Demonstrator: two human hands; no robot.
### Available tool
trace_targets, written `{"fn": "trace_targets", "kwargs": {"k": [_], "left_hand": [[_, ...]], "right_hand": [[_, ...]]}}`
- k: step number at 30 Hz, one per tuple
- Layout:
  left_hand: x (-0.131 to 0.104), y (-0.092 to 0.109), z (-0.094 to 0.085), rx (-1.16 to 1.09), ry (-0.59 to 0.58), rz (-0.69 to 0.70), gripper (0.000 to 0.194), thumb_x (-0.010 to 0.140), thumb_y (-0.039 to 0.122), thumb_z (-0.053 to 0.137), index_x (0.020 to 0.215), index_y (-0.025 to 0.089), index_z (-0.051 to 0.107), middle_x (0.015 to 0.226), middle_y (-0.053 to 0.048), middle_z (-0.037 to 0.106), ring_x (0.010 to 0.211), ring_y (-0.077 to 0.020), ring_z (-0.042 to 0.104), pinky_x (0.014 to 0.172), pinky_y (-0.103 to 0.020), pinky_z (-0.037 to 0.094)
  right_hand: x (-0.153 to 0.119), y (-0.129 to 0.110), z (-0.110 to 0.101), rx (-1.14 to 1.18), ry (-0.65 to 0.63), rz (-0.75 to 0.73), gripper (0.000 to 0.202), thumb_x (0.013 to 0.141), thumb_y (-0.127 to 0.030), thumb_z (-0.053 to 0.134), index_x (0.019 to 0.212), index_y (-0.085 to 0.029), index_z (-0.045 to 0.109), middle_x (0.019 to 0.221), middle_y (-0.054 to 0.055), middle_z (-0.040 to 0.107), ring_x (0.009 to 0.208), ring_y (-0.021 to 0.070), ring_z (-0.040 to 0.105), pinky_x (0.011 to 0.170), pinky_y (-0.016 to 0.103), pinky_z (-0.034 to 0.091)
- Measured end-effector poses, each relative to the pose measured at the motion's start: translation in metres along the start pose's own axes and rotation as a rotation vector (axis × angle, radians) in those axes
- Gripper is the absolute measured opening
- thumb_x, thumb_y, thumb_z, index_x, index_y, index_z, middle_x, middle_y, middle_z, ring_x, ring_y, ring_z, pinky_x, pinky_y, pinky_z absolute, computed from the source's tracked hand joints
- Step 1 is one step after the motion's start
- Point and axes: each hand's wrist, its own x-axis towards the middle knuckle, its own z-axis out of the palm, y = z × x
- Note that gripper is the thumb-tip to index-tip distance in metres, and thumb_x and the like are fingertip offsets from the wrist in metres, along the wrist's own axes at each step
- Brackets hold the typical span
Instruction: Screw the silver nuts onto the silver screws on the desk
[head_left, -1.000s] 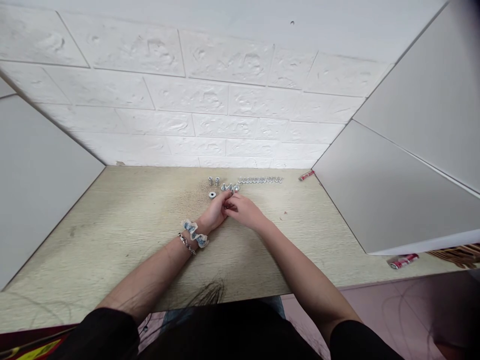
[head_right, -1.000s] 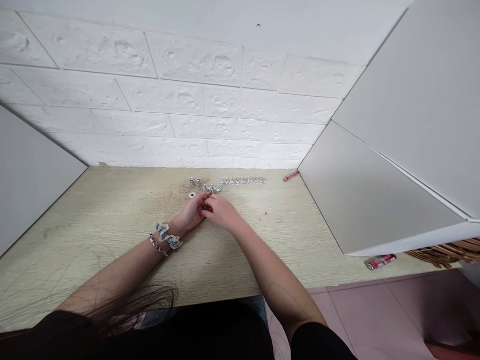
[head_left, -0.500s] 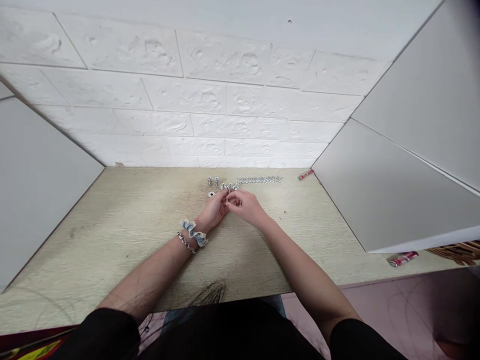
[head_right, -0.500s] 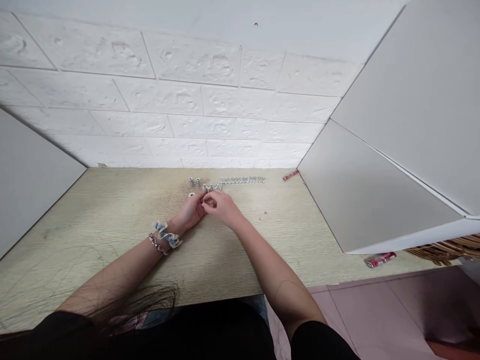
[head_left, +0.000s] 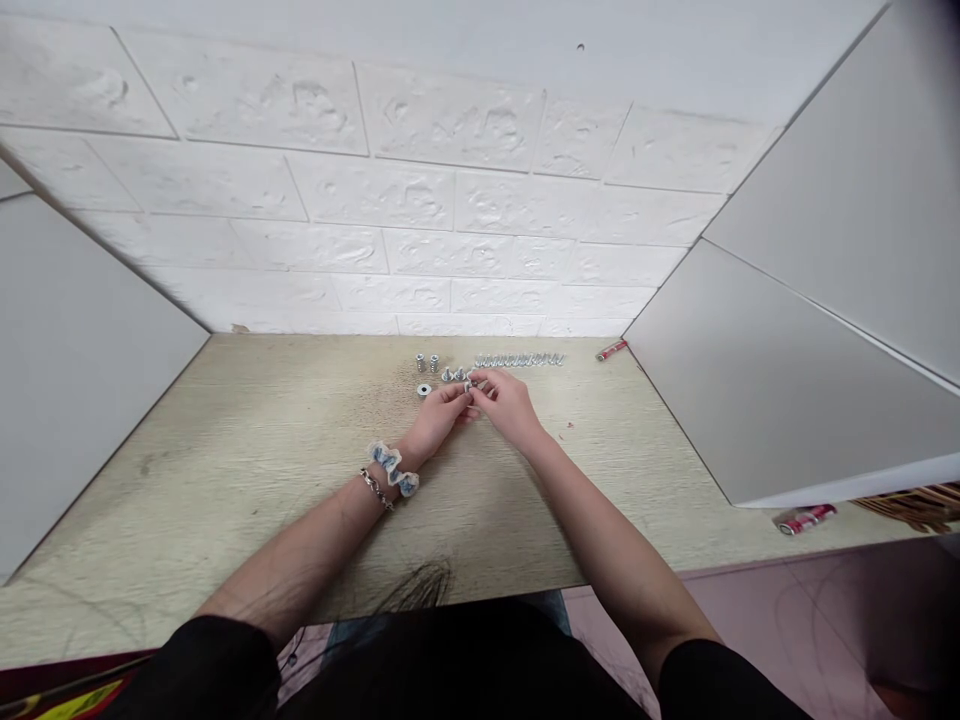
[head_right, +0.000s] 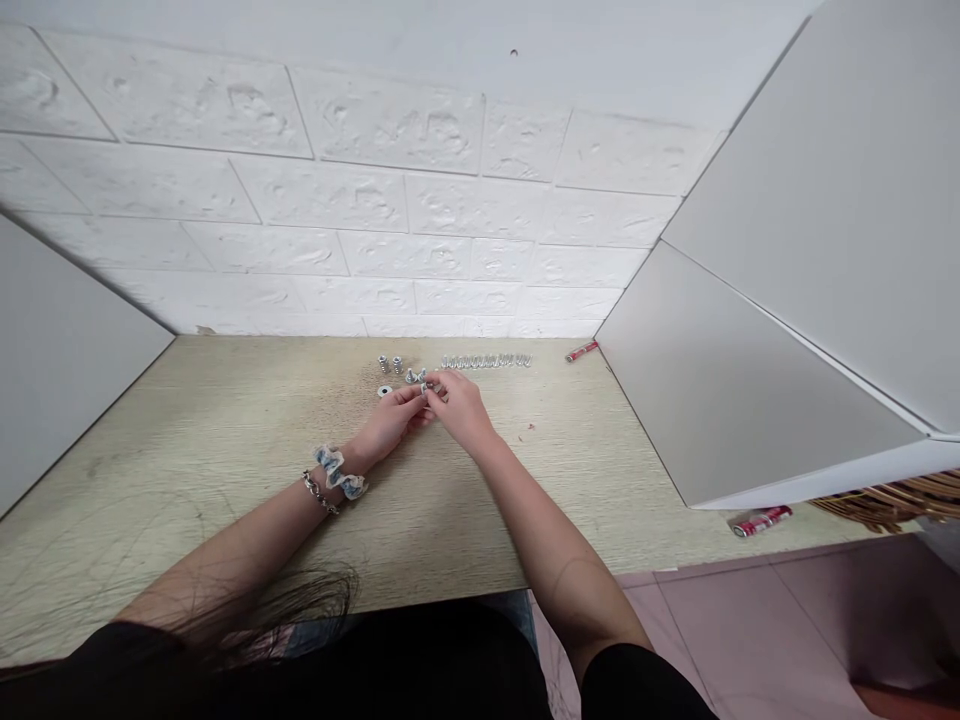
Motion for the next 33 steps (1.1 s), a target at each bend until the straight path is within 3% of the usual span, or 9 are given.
{"fn": "trace_targets", "kwargs": {"k": [11,19,24,29,33], "left_hand": [[-0.002,0.000,-0.001,0.560,0.103,0.224,0.015,0.077,0.023,0.052,0.075,0.018,0.066,0.061,0.003,0.059,0.049,-0.0097,0.048,0.056,-0.021,0.035],[-0.004,0.000,-0.001,0.528,0.118,0.234,0.012,0.073,0.018,0.056,0.075,0.020,0.068,0.060,0.002,0.059,0.050,-0.0118,0.047,0.059,-0.022,0.034],[-0.005,-0.002,-0.001,0.672,0.112,0.284,0.018,0.077,0.021,0.050,0.072,0.021,0.067,0.059,0.002,0.058,0.051,-0.0120,0.049,0.059,-0.022,0.033],[-0.007,-0.002,-0.001,0.755,0.106,0.327,0.021,0.078,0.020,0.048,0.066,0.020,0.064,0.053,0.001,0.056,0.053,-0.0127,0.050,0.058,-0.022,0.033],[-0.007,-0.001,0.001,0.660,0.081,0.319,0.018,0.076,0.017,0.048,0.065,0.019,0.062,0.052,0.002,0.056,0.054,-0.0123,0.051,0.058,-0.022,0.036]], "right_hand": [[0.000,0.001,-0.005,-0.133,-0.137,-0.142,0.025,0.081,-0.011,0.047,0.097,-0.018,0.065,0.098,0.008,0.062,0.092,0.0166,0.056,0.083,0.032,0.044],[0.001,0.000,-0.009,-0.177,-0.193,-0.108,0.020,0.081,-0.011,0.050,0.088,-0.019,0.066,0.089,0.005,0.063,0.084,0.0157,0.056,0.079,0.031,0.042],[0.001,-0.001,-0.013,-0.211,-0.195,-0.048,0.008,0.079,-0.020,0.056,0.076,-0.018,0.063,0.080,0.003,0.062,0.077,0.0146,0.054,0.073,0.028,0.039],[0.000,-0.004,-0.016,-0.274,-0.162,-0.031,0.021,0.080,-0.035,0.055,0.069,-0.018,0.054,0.074,0.002,0.057,0.072,0.0147,0.050,0.065,0.027,0.037],[-0.002,-0.006,-0.014,-0.289,-0.094,-0.078,0.024,0.084,-0.040,0.048,0.082,-0.018,0.056,0.086,0.006,0.058,0.084,0.0186,0.051,0.073,0.031,0.040]]}}
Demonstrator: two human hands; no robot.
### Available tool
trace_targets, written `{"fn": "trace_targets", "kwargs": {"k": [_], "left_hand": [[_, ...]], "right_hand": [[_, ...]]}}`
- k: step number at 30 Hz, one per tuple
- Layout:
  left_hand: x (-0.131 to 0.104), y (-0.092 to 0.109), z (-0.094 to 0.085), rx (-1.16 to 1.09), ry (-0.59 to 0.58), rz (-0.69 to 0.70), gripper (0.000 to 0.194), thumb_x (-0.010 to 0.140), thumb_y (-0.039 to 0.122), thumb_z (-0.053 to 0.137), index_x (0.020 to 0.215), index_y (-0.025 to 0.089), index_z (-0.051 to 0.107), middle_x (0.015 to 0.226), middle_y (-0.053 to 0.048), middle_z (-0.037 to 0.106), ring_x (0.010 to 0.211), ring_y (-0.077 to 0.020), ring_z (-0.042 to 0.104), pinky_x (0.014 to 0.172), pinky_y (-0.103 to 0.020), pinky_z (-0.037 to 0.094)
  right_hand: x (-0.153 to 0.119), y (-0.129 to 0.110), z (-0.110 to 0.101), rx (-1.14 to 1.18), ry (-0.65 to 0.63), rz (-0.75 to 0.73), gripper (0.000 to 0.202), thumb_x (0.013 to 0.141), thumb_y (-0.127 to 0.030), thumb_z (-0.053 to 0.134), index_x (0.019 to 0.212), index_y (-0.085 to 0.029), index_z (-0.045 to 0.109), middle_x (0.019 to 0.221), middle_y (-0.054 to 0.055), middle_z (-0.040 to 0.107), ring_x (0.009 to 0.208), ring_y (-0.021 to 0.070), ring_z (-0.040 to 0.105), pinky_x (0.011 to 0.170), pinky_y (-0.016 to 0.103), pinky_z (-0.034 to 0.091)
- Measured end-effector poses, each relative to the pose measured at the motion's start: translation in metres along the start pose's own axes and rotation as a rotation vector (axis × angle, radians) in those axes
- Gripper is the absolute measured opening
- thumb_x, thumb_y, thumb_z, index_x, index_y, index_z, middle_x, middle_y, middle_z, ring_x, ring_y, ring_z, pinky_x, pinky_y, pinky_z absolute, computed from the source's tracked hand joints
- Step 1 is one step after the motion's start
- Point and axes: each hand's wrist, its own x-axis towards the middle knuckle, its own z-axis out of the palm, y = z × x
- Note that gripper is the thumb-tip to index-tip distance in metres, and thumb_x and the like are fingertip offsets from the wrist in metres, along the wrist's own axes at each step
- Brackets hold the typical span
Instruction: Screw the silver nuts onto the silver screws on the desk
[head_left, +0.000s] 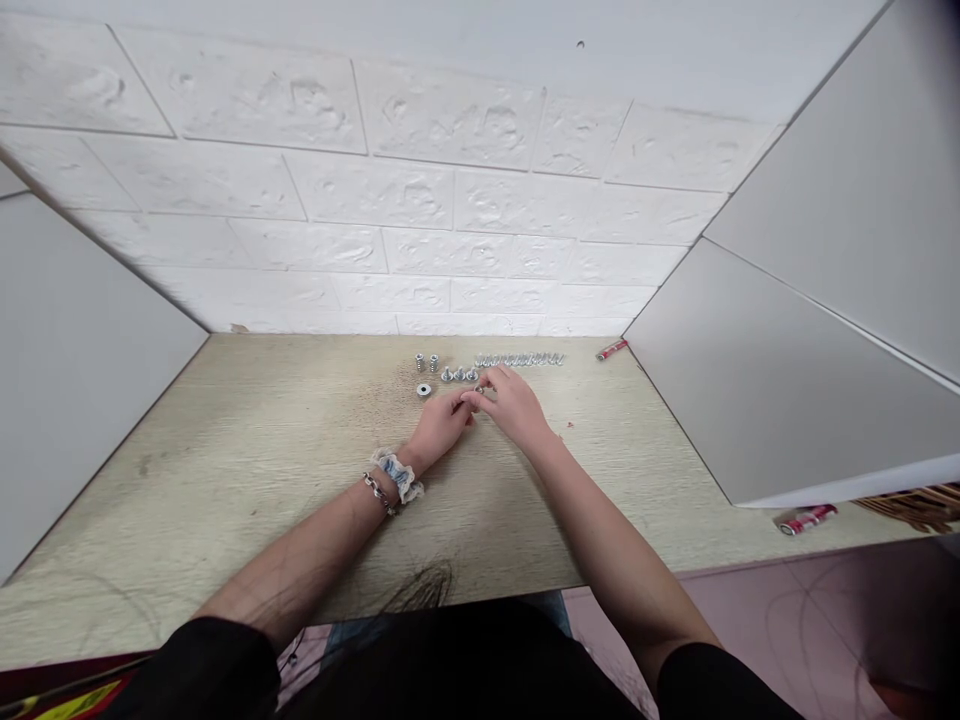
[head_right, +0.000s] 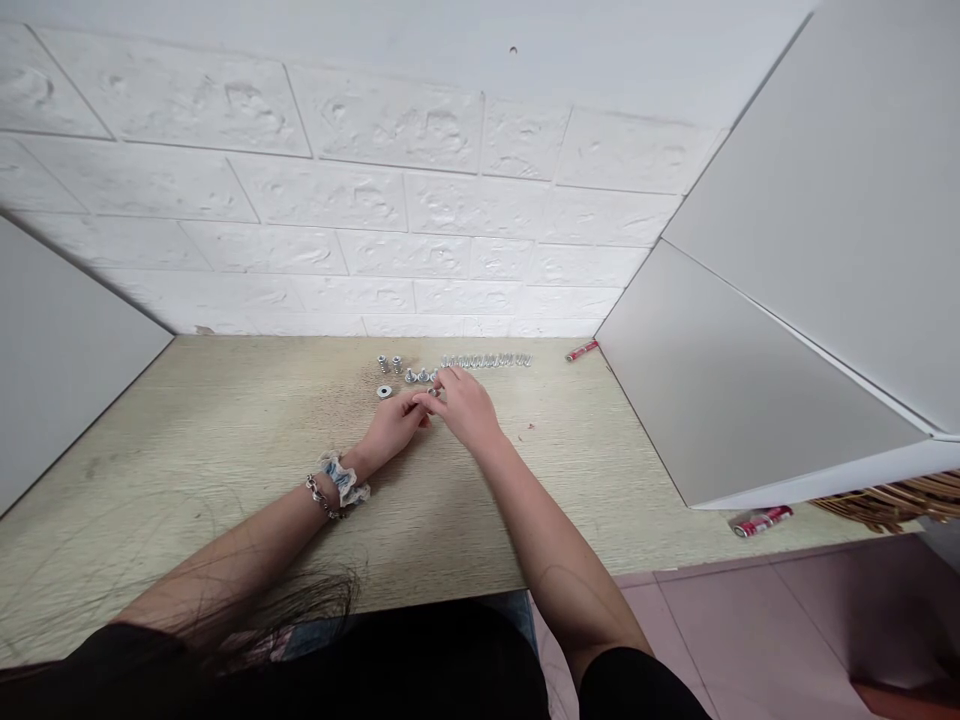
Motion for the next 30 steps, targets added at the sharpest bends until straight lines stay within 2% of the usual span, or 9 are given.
{"fn": "trace_targets", "kwargs": {"k": [3,6,12,16,20,25,30], "left_hand": [[0.000,0.001,0.002,-0.121,-0.087,0.005,0.018,0.073,0.014,0.046,0.059,0.017,0.058,0.055,0.001,0.057,0.055,-0.0114,0.052,0.059,-0.022,0.040],[0.000,0.001,0.004,-0.161,-0.134,0.010,0.018,0.072,0.012,0.044,0.058,0.016,0.055,0.056,0.001,0.057,0.055,-0.0106,0.052,0.058,-0.022,0.041],[0.001,-0.003,0.003,-0.108,-0.087,-0.007,0.018,0.074,0.019,0.045,0.058,0.014,0.052,0.056,0.002,0.054,0.055,-0.0095,0.048,0.055,-0.022,0.039],[0.004,-0.006,0.002,-0.229,-0.011,-0.015,0.019,0.076,0.027,0.049,0.065,0.014,0.054,0.059,0.002,0.053,0.057,-0.0095,0.048,0.058,-0.023,0.041],[0.007,-0.005,0.002,-0.323,-0.013,-0.068,0.024,0.077,0.036,0.052,0.068,0.014,0.055,0.058,0.003,0.052,0.055,-0.0085,0.048,0.057,-0.022,0.042],[0.008,-0.002,0.000,-0.435,0.000,-0.171,0.026,0.072,0.039,0.059,0.067,0.013,0.055,0.056,0.003,0.053,0.052,-0.0068,0.048,0.054,-0.020,0.041],[0.010,-0.001,-0.002,-0.449,0.015,-0.197,0.028,0.070,0.040,0.063,0.070,0.013,0.057,0.059,0.002,0.055,0.052,-0.0063,0.050,0.054,-0.019,0.042]], "right_hand": [[-0.001,-0.001,0.006,0.052,0.029,-0.058,0.030,0.086,-0.038,0.045,0.105,-0.017,0.055,0.107,0.011,0.056,0.103,0.0217,0.049,0.087,0.034,0.039],[-0.002,-0.002,0.012,0.118,0.024,-0.108,0.038,0.087,-0.038,0.042,0.119,-0.018,0.050,0.119,0.011,0.052,0.113,0.0218,0.045,0.095,0.036,0.036],[-0.004,-0.005,0.016,0.163,0.010,-0.022,0.047,0.086,-0.049,0.039,0.122,-0.021,0.049,0.120,0.010,0.055,0.112,0.0235,0.048,0.097,0.041,0.035],[-0.004,-0.005,0.022,0.196,-0.019,0.004,0.044,0.090,-0.044,0.034,0.125,-0.022,0.048,0.123,0.009,0.055,0.114,0.0231,0.048,0.100,0.043,0.033],[-0.002,-0.003,0.027,0.257,0.013,0.013,0.039,0.090,-0.034,0.033,0.122,-0.022,0.052,0.121,0.007,0.058,0.113,0.0215,0.050,0.099,0.042,0.035],[0.002,0.002,0.025,0.325,0.038,-0.002,0.036,0.087,-0.027,0.038,0.115,-0.018,0.059,0.120,0.009,0.059,0.114,0.0199,0.050,0.100,0.038,0.036],[0.004,0.003,0.020,0.381,0.136,0.056,0.024,0.081,-0.026,0.049,0.092,-0.018,0.069,0.103,0.008,0.065,0.100,0.0181,0.058,0.094,0.034,0.042]]}}
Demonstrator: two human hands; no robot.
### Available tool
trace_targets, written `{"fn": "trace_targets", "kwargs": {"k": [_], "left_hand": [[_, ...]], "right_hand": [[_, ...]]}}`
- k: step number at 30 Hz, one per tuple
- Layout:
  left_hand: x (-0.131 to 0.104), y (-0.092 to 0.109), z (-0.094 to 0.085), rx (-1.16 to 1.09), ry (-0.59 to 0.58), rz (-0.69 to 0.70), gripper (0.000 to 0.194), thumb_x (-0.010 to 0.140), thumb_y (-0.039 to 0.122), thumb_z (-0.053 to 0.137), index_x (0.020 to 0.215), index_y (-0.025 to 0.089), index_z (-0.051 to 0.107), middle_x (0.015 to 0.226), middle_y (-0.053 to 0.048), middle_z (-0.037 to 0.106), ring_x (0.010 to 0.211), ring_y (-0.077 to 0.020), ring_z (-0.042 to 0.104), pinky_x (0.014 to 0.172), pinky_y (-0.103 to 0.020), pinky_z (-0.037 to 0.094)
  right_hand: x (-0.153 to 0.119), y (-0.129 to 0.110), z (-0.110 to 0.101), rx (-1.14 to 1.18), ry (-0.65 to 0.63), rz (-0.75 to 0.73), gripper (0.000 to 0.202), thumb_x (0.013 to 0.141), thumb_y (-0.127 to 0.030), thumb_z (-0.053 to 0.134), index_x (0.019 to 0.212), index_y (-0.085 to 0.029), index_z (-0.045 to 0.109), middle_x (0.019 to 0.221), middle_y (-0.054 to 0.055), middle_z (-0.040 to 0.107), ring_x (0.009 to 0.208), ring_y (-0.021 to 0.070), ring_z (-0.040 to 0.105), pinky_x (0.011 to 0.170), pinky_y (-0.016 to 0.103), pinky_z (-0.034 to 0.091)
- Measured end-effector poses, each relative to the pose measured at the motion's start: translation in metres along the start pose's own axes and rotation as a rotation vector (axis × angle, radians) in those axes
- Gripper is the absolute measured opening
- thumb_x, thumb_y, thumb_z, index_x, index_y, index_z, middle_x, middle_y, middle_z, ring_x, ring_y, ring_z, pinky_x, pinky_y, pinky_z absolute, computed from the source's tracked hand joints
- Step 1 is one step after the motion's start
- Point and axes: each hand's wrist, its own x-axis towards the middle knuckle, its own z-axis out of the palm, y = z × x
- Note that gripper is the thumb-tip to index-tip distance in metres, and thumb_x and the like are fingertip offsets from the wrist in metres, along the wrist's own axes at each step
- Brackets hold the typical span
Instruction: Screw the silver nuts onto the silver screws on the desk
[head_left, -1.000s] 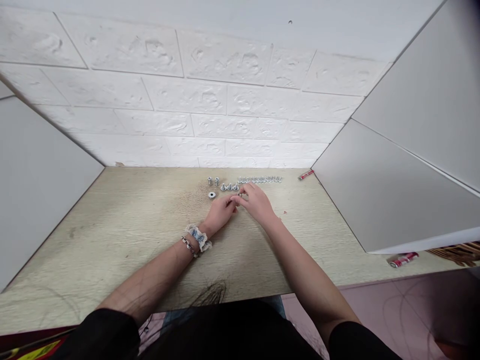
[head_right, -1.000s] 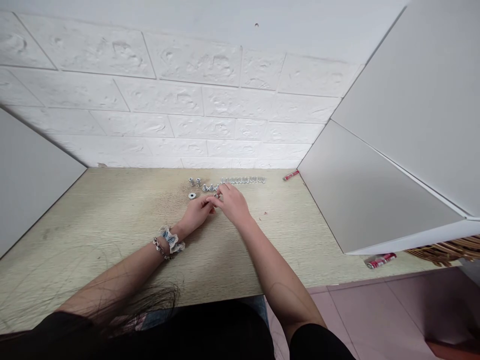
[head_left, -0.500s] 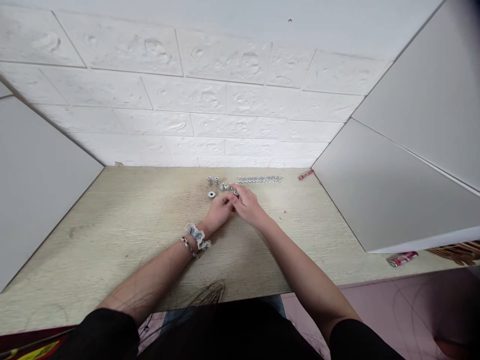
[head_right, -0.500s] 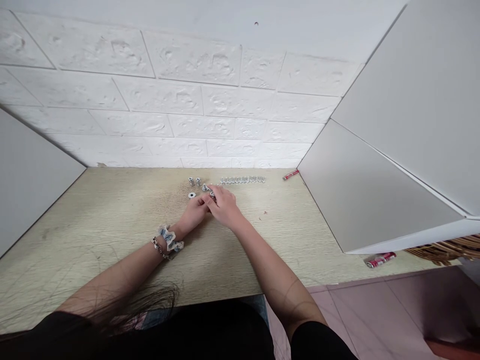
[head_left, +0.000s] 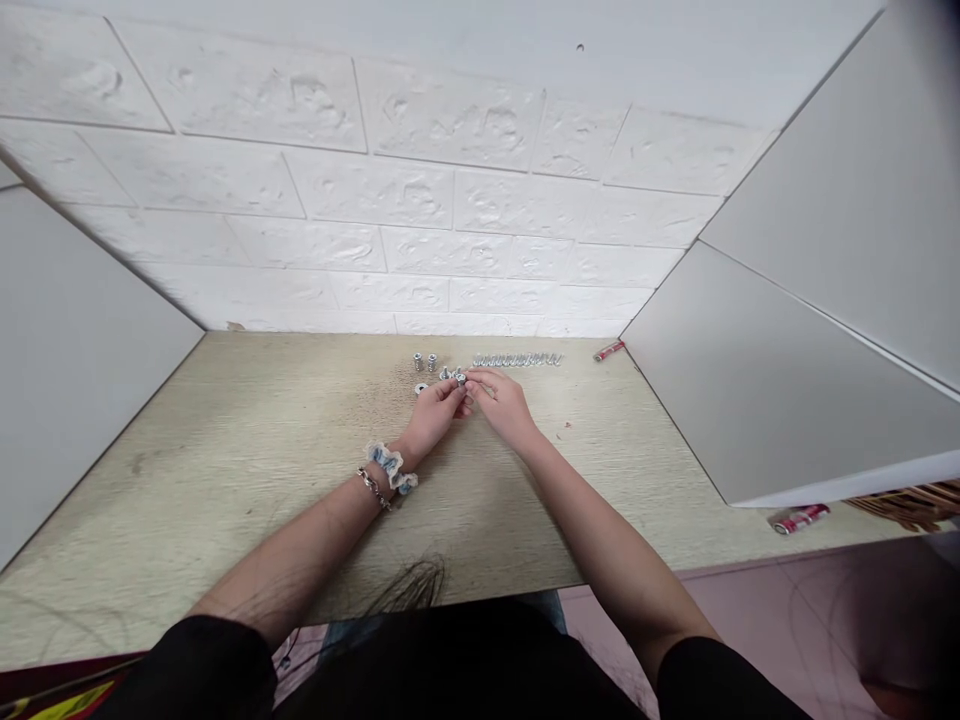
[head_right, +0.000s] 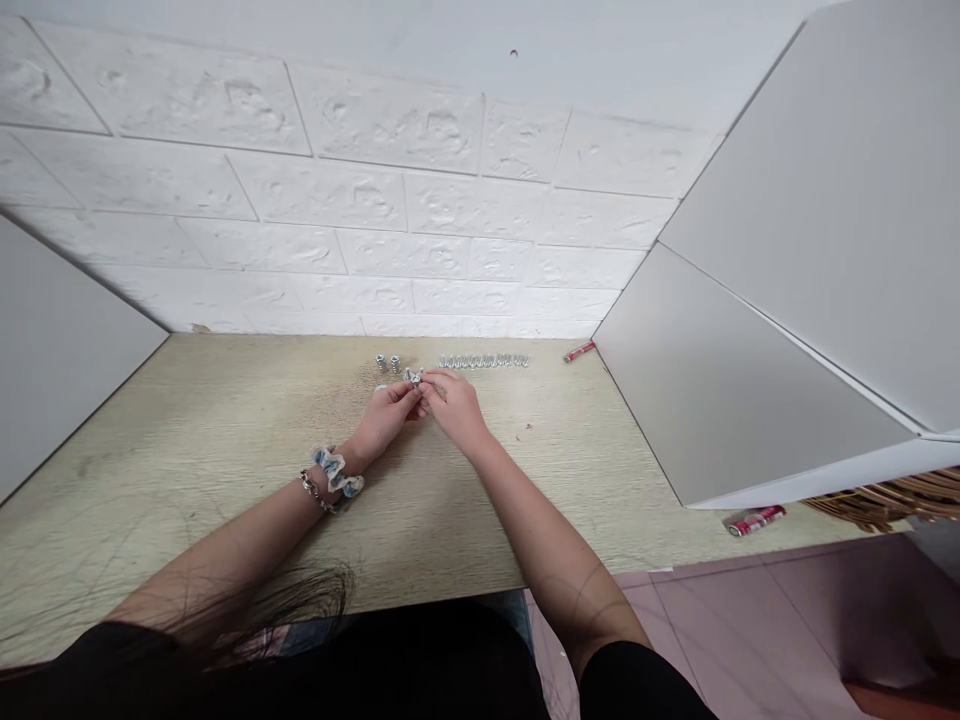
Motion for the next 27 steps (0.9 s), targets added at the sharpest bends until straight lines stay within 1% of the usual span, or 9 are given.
{"fn": "trace_targets", "kwargs": {"k": [4,6,8,11,15,18,22,25,27], "left_hand": [[0.0001,-0.0006,0.0011,0.009,-0.037,0.032,0.033,0.068,0.045,0.064,0.074,0.013,0.059,0.061,0.002,0.055,0.052,-0.0065,0.051,0.054,-0.020,0.043],[-0.0006,-0.0005,0.0016,0.008,-0.067,0.053,0.035,0.069,0.048,0.063,0.074,0.013,0.059,0.062,0.002,0.055,0.054,-0.0067,0.051,0.055,-0.021,0.044],[-0.0018,0.0001,0.0021,0.030,-0.097,0.074,0.035,0.071,0.048,0.060,0.075,0.013,0.059,0.060,0.002,0.054,0.054,-0.0071,0.050,0.057,-0.021,0.045],[-0.0041,0.0012,0.0035,0.106,-0.145,0.095,0.031,0.074,0.044,0.057,0.070,0.013,0.058,0.058,0.001,0.054,0.056,-0.0086,0.052,0.060,-0.023,0.046],[-0.0068,0.0005,0.0052,0.184,-0.171,0.104,0.021,0.075,0.031,0.055,0.066,0.012,0.057,0.060,0.000,0.056,0.059,-0.0097,0.052,0.060,-0.024,0.045],[-0.0075,-0.0017,0.0051,0.148,-0.158,0.103,0.016,0.073,0.026,0.054,0.065,0.013,0.055,0.060,0.001,0.054,0.058,-0.0085,0.049,0.058,-0.022,0.042],[-0.0047,-0.0037,0.0030,-0.022,-0.094,0.090,0.015,0.070,0.025,0.058,0.064,0.014,0.051,0.059,0.003,0.050,0.056,-0.0068,0.045,0.056,-0.020,0.040],[-0.0016,-0.0019,0.0005,-0.159,-0.024,0.043,0.018,0.070,0.030,0.060,0.068,0.015,0.051,0.057,0.005,0.048,0.053,-0.0051,0.044,0.056,-0.019,0.040],[-0.0008,0.0006,-0.0008,-0.198,-0.003,0.011,0.020,0.070,0.033,0.062,0.072,0.014,0.054,0.058,0.005,0.050,0.053,-0.0045,0.046,0.057,-0.018,0.040]], "right_hand": [[0.0005,-0.0036,-0.0040,0.021,0.097,0.067,0.012,0.073,-0.027,0.061,0.077,-0.020,0.069,0.098,0.006,0.064,0.097,0.0190,0.058,0.093,0.035,0.042],[0.0008,-0.0052,-0.0050,0.035,0.118,0.085,0.013,0.070,-0.028,0.064,0.078,-0.020,0.068,0.102,0.007,0.061,0.100,0.0196,0.057,0.093,0.036,0.042],[0.0009,-0.0060,-0.0047,0.040,0.119,0.092,0.020,0.068,-0.030,0.066,0.085,-0.020,0.068,0.107,0.007,0.059,0.104,0.0203,0.054,0.094,0.037,0.042],[0.0004,-0.0050,-0.0024,0.026,0.075,0.083,0.031,0.068,-0.033,0.067,0.097,-0.022,0.067,0.116,0.008,0.055,0.112,0.0217,0.049,0.098,0.039,0.038],[-0.0007,-0.0029,0.0009,-0.021,-0.064,0.035,0.037,0.076,-0.038,0.059,0.109,-0.024,0.064,0.129,0.009,0.048,0.123,0.0238,0.040,0.105,0.042,0.030],[-0.0013,-0.0052,0.0018,-0.031,-0.156,0.029,0.042,0.081,-0.042,0.052,0.118,-0.023,0.058,0.133,0.009,0.045,0.127,0.0243,0.036,0.107,0.043,0.026],[-0.0011,-0.0092,0.0008,0.008,-0.177,0.047,0.049,0.077,-0.042,0.057,0.122,-0.021,0.055,0.132,0.010,0.047,0.127,0.0247,0.037,0.107,0.043,0.026],[0.0003,-0.0073,-0.0009,0.098,-0.159,0.070,0.043,0.074,-0.035,0.060,0.116,-0.022,0.060,0.129,0.009,0.050,0.123,0.0238,0.042,0.103,0.042,0.032],[0.0015,-0.0043,-0.0020,0.189,-0.124,0.091,0.032,0.074,-0.032,0.058,0.103,-0.021,0.066,0.122,0.008,0.055,0.116,0.0223,0.048,0.098,0.040,0.038]]}}
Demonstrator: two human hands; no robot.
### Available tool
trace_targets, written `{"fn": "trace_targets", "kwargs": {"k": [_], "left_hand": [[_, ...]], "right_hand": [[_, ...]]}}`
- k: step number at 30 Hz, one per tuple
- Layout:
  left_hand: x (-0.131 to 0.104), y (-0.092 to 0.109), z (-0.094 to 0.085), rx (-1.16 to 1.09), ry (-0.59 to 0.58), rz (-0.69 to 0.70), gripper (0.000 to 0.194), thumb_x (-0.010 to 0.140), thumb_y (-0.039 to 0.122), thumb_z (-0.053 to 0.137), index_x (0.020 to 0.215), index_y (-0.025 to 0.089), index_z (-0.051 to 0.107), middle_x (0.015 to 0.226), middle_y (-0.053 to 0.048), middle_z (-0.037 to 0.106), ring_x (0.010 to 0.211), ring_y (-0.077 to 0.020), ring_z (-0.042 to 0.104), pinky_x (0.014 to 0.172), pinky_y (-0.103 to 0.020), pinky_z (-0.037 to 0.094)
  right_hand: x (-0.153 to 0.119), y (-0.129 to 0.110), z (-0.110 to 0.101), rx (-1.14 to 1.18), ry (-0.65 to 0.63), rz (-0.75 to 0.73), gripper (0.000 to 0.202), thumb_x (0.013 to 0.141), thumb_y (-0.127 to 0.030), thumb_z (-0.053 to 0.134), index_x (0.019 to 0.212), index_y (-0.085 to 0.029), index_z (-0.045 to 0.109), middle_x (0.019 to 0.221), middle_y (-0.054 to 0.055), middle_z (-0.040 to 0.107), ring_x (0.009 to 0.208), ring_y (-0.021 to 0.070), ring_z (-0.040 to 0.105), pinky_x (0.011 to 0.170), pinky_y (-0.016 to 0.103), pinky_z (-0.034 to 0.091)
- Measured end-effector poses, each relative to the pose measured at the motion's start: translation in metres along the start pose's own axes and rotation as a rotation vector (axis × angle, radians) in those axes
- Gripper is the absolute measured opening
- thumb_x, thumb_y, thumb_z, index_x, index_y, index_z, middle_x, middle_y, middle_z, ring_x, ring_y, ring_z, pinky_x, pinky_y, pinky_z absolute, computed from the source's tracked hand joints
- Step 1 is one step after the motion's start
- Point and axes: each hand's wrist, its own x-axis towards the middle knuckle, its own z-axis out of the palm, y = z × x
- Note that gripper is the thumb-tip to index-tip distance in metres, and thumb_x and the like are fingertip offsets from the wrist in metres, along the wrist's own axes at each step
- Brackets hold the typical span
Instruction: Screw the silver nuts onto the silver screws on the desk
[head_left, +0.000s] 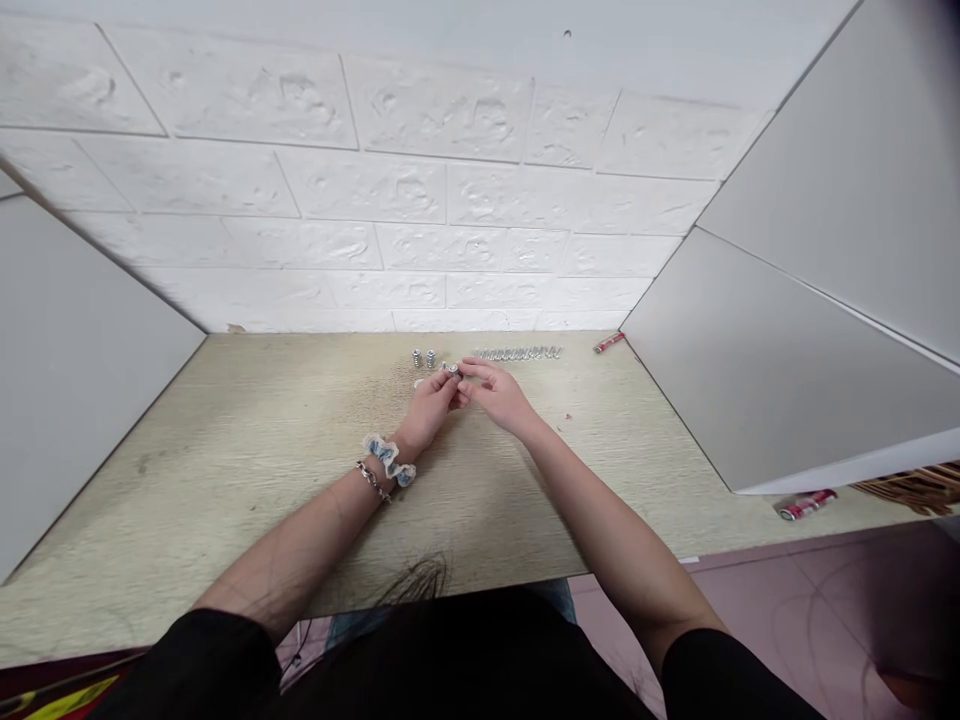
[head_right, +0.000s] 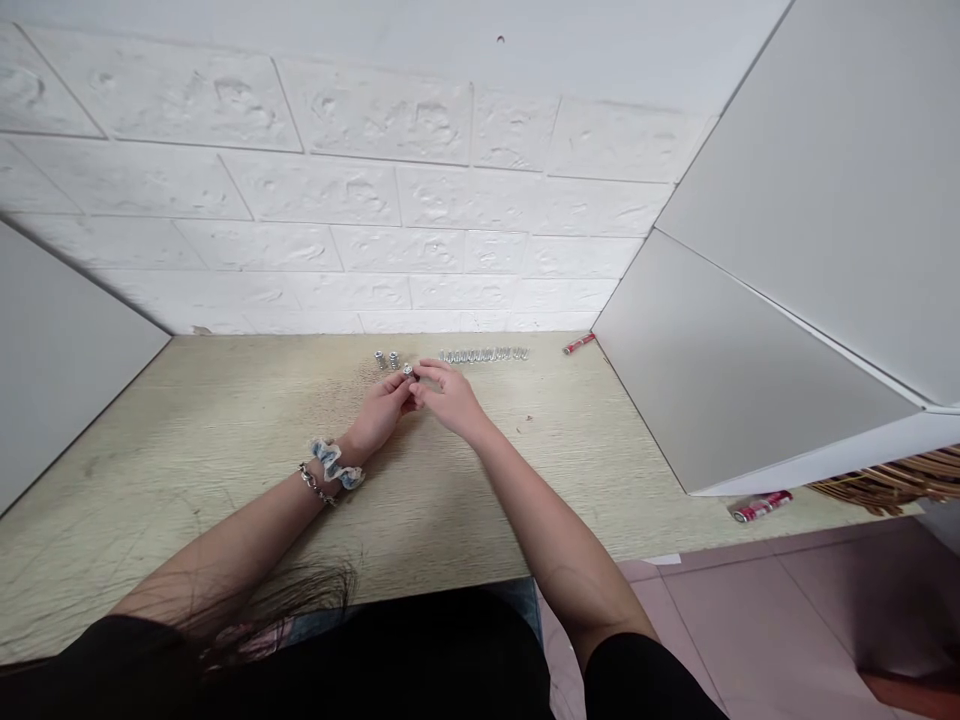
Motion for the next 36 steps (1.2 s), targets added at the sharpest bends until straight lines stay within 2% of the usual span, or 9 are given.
{"fn": "trace_targets", "kwargs": {"k": [3,5,7,10,15,25,29,31,36], "left_hand": [[-0.001,0.004,0.000,-0.003,0.003,-0.026,0.022,0.070,0.033,0.064,0.078,0.013,0.057,0.063,0.003,0.055,0.055,-0.0041,0.050,0.059,-0.018,0.041],[-0.003,0.005,0.001,-0.001,-0.015,-0.033,0.022,0.070,0.033,0.064,0.079,0.013,0.058,0.066,0.002,0.057,0.056,-0.0040,0.052,0.060,-0.018,0.042],[-0.004,0.006,0.002,0.006,-0.050,-0.044,0.022,0.070,0.032,0.065,0.077,0.013,0.059,0.067,0.002,0.058,0.057,-0.0045,0.053,0.061,-0.018,0.043],[-0.004,0.005,0.003,-0.019,-0.094,-0.070,0.025,0.070,0.035,0.065,0.076,0.012,0.059,0.067,0.000,0.061,0.059,-0.0061,0.056,0.062,-0.019,0.044],[-0.003,0.006,0.002,-0.121,-0.076,-0.105,0.036,0.073,0.047,0.060,0.075,0.011,0.059,0.064,-0.002,0.061,0.055,-0.0074,0.056,0.056,-0.019,0.045],[-0.004,0.009,0.002,-0.143,-0.042,-0.114,0.023,0.073,0.035,0.062,0.081,0.015,0.054,0.061,0.004,0.056,0.050,-0.0052,0.054,0.050,-0.016,0.044],[-0.007,0.011,0.005,-0.134,-0.046,-0.117,0.027,0.073,0.031,0.061,0.096,0.018,0.054,0.059,0.006,0.052,0.048,-0.0049,0.052,0.049,-0.016,0.044],[-0.008,0.011,0.005,-0.125,-0.053,-0.124,0.030,0.073,0.030,0.060,0.101,0.019,0.054,0.058,0.006,0.051,0.048,-0.0051,0.051,0.050,-0.017,0.045],[-0.006,0.008,0.003,-0.164,-0.041,-0.111,0.033,0.073,0.030,0.059,0.104,0.020,0.054,0.062,0.006,0.053,0.052,-0.0060,0.053,0.051,-0.018,0.046]], "right_hand": [[0.002,0.004,-0.001,0.075,0.095,0.025,0.021,0.074,-0.031,0.056,0.086,-0.019,0.069,0.107,0.008,0.061,0.103,0.0204,0.056,0.086,0.036,0.046],[0.002,0.005,-0.001,0.050,0.154,0.031,0.022,0.074,-0.029,0.055,0.089,-0.020,0.068,0.101,0.006,0.063,0.101,0.0194,0.056,0.084,0.035,0.047],[0.003,0.006,0.000,0.007,0.178,0.011,0.025,0.076,-0.026,0.053,0.096,-0.021,0.067,0.103,0.005,0.063,0.103,0.0183,0.055,0.089,0.036,0.045],[0.003,0.007,0.001,-0.025,0.160,-0.036,0.026,0.079,-0.024,0.049,0.097,-0.021,0.068,0.108,0.006,0.062,0.108,0.0170,0.053,0.098,0.035,0.039],[0.003,0.008,0.002,-0.041,0.127,-0.032,0.024,0.080,-0.024,0.050,0.093,-0.022,0.070,0.109,0.006,0.061,0.108,0.0176,0.053,0.097,0.035,0.040],[-0.001,0.003,0.005,-0.115,0.021,-0.085,0.027,0.081,-0.023,0.049,0.101,-0.024,0.067,0.119,0.006,0.057,0.114,0.0190,0.048,0.099,0.039,0.036],[-0.003,-0.005,0.004,-0.101,0.087,-0.027,0.019,0.070,-0.025,0.061,0.089,-0.021,0.064,0.113,0.005,0.059,0.108,0.0205,0.050,0.093,0.041,0.039],[-0.005,-0.008,0.004,-0.107,0.121,-0.013,0.022,0.065,-0.024,0.064,0.087,-0.021,0.062,0.111,0.005,0.059,0.107,0.0212,0.050,0.092,0.042,0.040],[-0.007,-0.009,0.007,-0.145,0.049,-0.062,0.033,0.074,-0.025,0.054,0.107,-0.025,0.061,0.127,0.005,0.051,0.123,0.0216,0.039,0.101,0.042,0.033]]}}
